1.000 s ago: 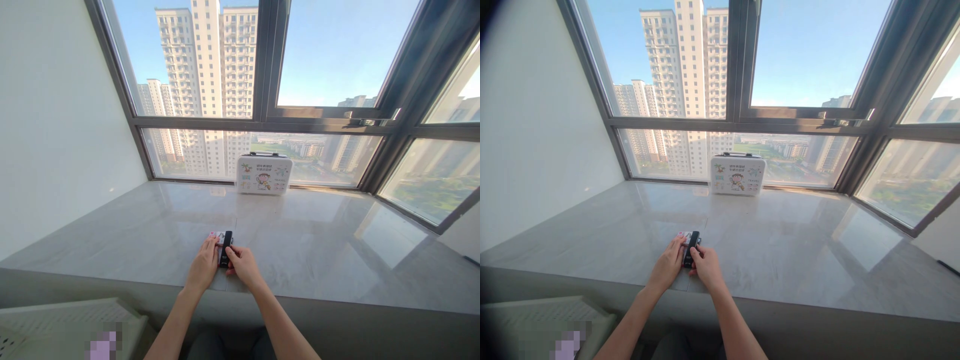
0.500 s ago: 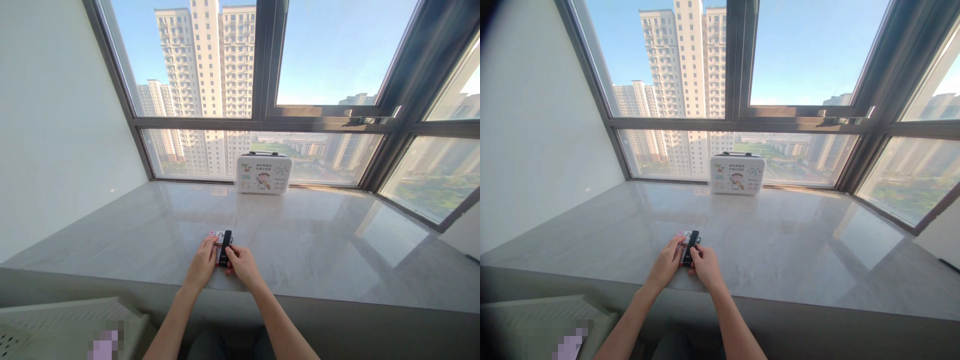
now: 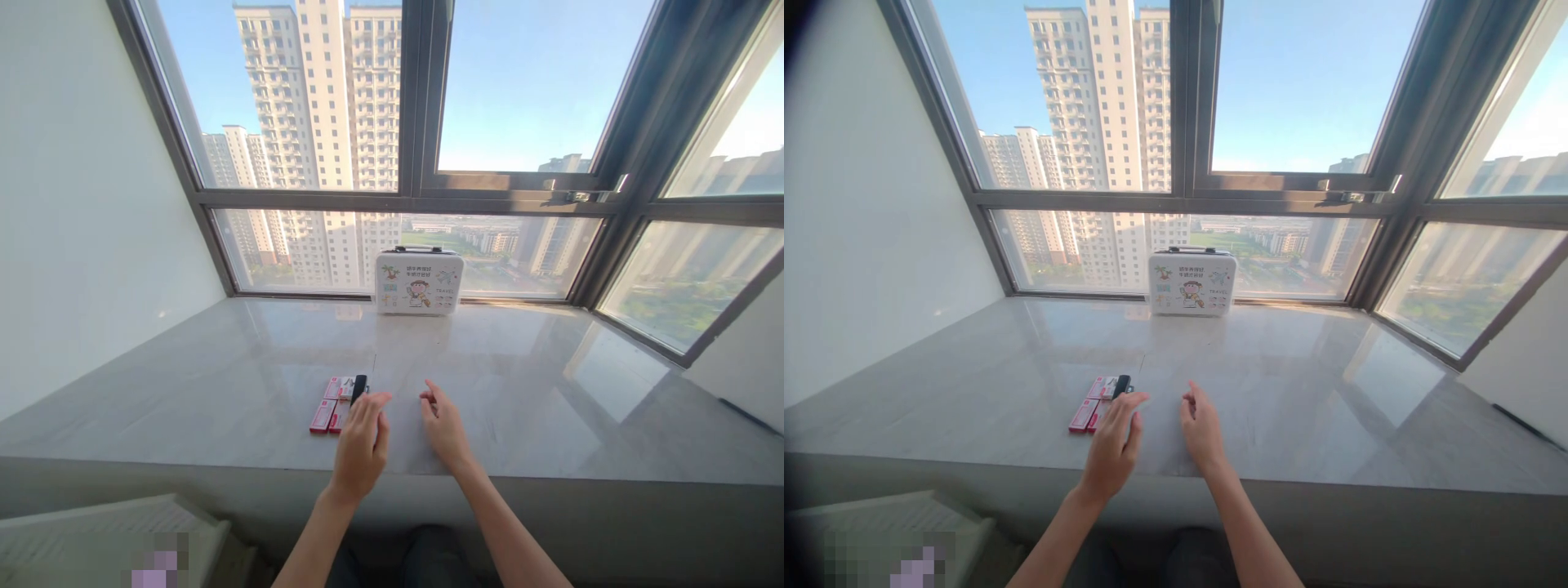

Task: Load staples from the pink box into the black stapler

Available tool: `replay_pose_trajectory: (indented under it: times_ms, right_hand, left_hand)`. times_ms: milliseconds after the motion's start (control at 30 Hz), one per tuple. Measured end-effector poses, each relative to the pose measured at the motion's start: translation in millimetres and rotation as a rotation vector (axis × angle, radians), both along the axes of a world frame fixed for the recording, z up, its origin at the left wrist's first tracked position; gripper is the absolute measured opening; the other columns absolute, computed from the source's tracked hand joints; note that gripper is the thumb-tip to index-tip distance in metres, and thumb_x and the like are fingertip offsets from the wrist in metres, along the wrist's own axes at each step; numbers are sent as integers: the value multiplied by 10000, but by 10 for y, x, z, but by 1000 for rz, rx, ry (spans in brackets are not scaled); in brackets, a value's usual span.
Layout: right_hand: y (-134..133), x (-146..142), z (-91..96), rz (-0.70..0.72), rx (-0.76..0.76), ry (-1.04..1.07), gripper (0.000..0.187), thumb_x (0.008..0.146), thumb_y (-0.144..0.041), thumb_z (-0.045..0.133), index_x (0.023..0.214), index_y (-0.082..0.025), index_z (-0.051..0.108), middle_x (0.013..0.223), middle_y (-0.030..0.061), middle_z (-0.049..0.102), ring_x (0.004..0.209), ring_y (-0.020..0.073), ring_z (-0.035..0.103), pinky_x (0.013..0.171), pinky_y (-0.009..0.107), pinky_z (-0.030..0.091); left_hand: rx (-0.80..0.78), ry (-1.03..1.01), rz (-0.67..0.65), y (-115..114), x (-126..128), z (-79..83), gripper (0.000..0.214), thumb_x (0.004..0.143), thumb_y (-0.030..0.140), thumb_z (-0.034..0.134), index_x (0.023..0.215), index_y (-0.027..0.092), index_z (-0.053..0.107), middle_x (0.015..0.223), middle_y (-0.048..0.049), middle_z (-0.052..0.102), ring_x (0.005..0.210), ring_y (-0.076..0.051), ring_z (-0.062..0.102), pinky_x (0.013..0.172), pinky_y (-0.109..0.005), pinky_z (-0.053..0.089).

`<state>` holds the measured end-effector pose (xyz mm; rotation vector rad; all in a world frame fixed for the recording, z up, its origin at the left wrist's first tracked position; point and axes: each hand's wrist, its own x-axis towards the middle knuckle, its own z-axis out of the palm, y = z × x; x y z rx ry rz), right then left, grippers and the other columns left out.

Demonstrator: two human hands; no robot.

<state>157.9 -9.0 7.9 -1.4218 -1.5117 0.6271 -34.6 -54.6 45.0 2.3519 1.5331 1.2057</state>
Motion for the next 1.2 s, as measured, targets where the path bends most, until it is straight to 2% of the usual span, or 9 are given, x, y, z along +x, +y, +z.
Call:
replay_pose_trajectory:
  times_ms: [67, 100, 200, 300, 400, 867, 1200]
  right_hand:
    - [-23, 291, 16, -45, 9, -247, 540, 949, -357, 407, 1456, -186, 483, 1336, 103, 609, 1269, 218, 517, 1101, 340, 360]
    - [-45, 409, 16, -62, -8, -370, 559, 947, -362, 410, 1477, -194, 464, 1412, 97, 560, 1362, 229, 431, 1145, 353, 300]
    - [-128, 611, -12, -81, -101, -666, 613, 960, -423, 387, 1539, -222, 374, 1577, 48, 375, 1504, 257, 177, 1207, 413, 144]
    - [-191, 618, -62, -95, -145, -800, 611, 994, -476, 294, 1566, -261, 303, 1633, 7, 245, 1524, 274, 79, 1209, 478, 51]
    - [-213, 554, -97, -125, -133, -836, 609, 1005, -495, 259, 1573, -277, 276, 1640, 10, 218, 1525, 283, 65, 1199, 508, 21]
    - [-230, 525, -91, -148, -129, -861, 603, 1008, -493, 262, 1575, -286, 268, 1642, 12, 215, 1521, 293, 78, 1193, 523, 19]
    - [-244, 530, -71, -131, -156, -878, 617, 1012, -521, 197, 1584, -290, 230, 1650, 13, 184, 1526, 277, 45, 1193, 521, 19]
  left_hand:
    - [-64, 89, -141, 105, 289, -70, 452, 1019, 293, 292, 1451, 308, 427, 1434, -47, 536, 1333, -217, 489, 1150, -433, 373]
    - [-83, 118, -160, 183, 409, -130, 459, 1013, 304, 312, 1457, 296, 425, 1455, -52, 520, 1350, -223, 473, 1151, -438, 368]
    - [-127, 191, -100, 426, 631, -353, 519, 987, 376, 381, 1494, 271, 388, 1549, -69, 420, 1453, -275, 336, 1194, -520, 269]
    - [-139, 231, -53, 558, 672, -531, 551, 980, 442, 383, 1510, 293, 367, 1598, -52, 340, 1499, -293, 230, 1210, -573, 182]
    - [-127, 235, -47, 564, 641, -596, 546, 987, 462, 356, 1513, 314, 360, 1608, -33, 318, 1505, -281, 217, 1214, -569, 172]
    - [-132, 260, -27, 520, 639, -597, 548, 989, 468, 337, 1519, 330, 346, 1613, -23, 309, 1506, -275, 212, 1215, -570, 158]
    - [-159, 450, 70, 453, 671, -516, 586, 1013, 540, 201, 1545, 314, 299, 1642, 6, 232, 1517, -226, 174, 1227, -491, 155]
